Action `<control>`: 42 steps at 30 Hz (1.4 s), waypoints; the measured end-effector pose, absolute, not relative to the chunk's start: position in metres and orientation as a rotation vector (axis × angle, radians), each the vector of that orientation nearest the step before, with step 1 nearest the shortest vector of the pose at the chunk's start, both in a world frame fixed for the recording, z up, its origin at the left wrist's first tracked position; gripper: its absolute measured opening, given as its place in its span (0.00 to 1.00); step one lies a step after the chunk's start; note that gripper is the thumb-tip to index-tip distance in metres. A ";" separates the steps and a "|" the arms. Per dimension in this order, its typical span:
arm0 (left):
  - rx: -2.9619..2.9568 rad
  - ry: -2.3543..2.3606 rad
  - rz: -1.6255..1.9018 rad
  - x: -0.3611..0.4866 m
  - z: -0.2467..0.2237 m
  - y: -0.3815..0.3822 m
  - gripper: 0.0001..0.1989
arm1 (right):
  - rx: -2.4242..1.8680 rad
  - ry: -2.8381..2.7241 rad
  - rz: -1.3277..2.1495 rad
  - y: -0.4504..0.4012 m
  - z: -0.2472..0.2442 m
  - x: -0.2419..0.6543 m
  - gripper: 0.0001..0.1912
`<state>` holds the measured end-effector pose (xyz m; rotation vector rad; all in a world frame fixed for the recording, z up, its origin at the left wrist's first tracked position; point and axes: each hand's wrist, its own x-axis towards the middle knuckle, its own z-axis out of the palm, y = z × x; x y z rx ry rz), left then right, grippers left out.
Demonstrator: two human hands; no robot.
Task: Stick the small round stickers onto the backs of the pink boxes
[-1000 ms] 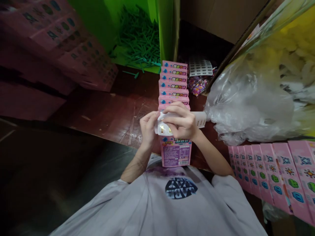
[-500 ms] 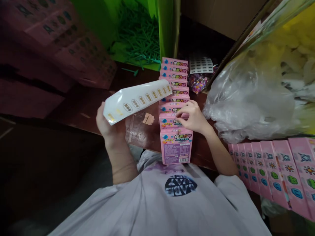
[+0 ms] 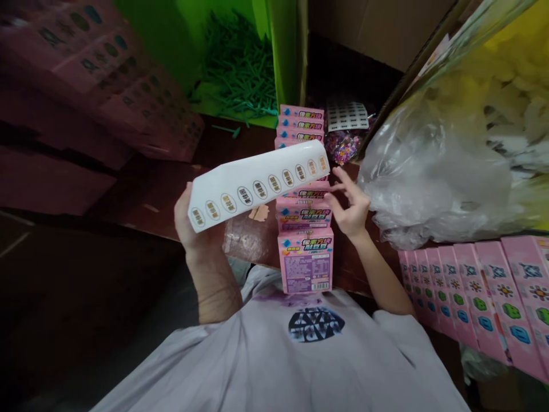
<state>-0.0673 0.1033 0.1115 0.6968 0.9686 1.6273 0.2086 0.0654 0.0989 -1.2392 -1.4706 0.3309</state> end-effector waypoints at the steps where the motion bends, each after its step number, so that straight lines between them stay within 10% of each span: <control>1: 0.681 0.932 1.637 -0.067 0.111 0.103 0.19 | -1.212 -1.357 0.435 0.071 0.102 0.210 0.25; 8: 0.820 1.095 1.545 -0.075 0.100 0.107 0.17 | -1.191 -1.107 0.733 0.092 0.127 0.202 0.19; 16: 1.149 1.063 1.693 -0.072 0.109 0.099 0.39 | -1.187 -1.041 0.760 0.090 0.122 0.191 0.20; 25: 1.031 1.176 1.712 -0.075 0.109 0.105 0.10 | -1.149 -1.365 0.161 0.082 0.131 0.195 0.14; 32: 1.231 1.214 1.704 -0.073 0.112 0.098 0.17 | -1.115 -1.278 0.486 0.074 0.132 0.189 0.22; 42: 1.170 1.419 1.854 -0.076 0.108 0.101 0.11 | -1.133 -1.345 0.517 0.070 0.151 0.193 0.04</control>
